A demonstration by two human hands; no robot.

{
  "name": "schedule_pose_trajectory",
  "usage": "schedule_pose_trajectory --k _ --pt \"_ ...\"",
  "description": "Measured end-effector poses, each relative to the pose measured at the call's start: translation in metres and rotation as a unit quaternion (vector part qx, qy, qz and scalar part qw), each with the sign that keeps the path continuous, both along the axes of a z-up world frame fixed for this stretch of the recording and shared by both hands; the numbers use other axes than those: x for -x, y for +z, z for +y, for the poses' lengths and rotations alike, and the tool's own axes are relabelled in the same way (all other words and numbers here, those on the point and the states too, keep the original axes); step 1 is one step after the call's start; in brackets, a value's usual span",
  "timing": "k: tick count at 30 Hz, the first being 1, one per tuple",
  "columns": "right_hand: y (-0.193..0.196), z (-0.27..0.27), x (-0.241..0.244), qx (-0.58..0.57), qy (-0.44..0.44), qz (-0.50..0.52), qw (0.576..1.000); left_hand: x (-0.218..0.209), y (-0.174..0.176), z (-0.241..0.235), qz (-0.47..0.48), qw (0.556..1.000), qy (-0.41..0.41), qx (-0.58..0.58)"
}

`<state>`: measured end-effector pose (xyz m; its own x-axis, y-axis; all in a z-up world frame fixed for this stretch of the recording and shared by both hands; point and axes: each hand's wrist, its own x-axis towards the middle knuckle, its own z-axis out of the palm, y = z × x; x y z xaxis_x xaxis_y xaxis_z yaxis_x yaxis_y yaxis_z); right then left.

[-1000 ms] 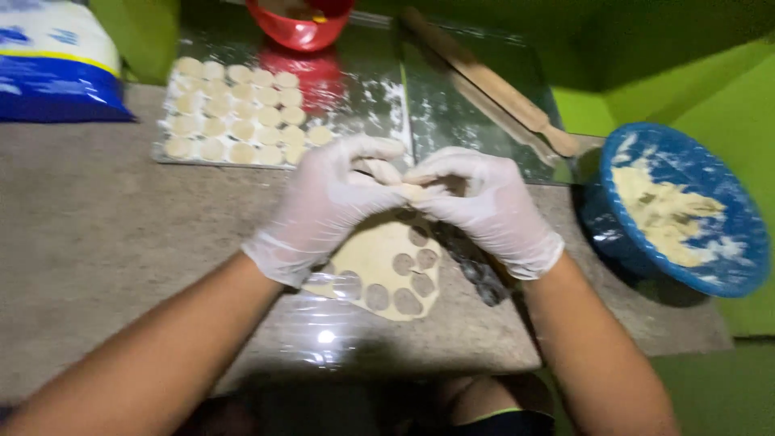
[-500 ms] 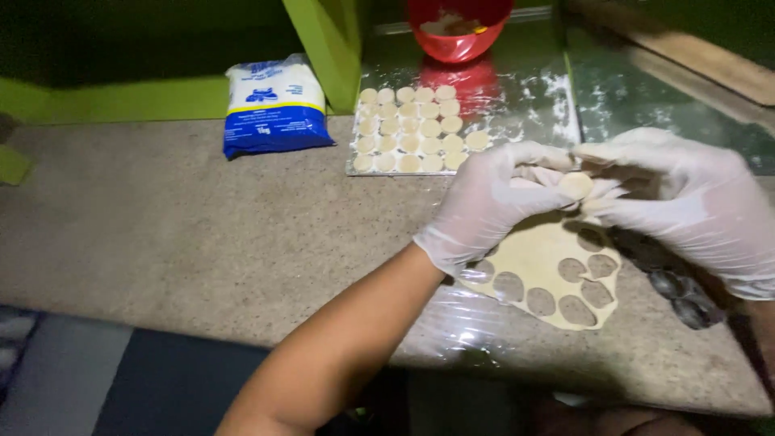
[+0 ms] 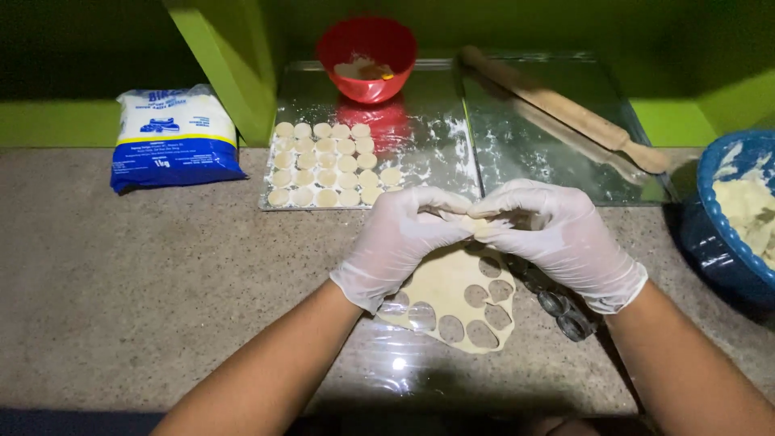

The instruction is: Cutting small circular shapes from a sheet of dough using manual cutters and placing them on a tray.

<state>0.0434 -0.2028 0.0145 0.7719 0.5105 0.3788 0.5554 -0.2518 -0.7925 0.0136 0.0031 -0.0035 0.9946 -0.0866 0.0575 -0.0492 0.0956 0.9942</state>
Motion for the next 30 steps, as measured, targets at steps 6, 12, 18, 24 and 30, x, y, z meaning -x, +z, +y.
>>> schedule_pose_trajectory --k 6,12,18,24,30 --pt "0.008 0.004 0.004 0.101 -0.104 0.078 0.986 0.005 0.015 -0.002 0.028 0.999 0.034 -0.029" --pt "0.009 -0.001 0.004 -0.026 -0.078 0.103 0.991 0.008 -0.011 -0.001 -0.188 0.945 -0.071 -0.259" --pt "0.080 0.000 0.015 0.127 -0.207 0.211 0.947 0.007 -0.005 -0.006 -0.178 0.869 -0.122 -0.446" --pt "0.095 0.009 0.017 0.405 -0.228 0.230 0.855 -0.010 -0.030 0.008 -0.232 0.869 -0.078 -0.430" --pt "0.035 -0.028 -0.019 0.552 -0.164 0.038 0.817 -0.013 -0.031 0.007 -0.238 0.862 -0.095 -0.437"
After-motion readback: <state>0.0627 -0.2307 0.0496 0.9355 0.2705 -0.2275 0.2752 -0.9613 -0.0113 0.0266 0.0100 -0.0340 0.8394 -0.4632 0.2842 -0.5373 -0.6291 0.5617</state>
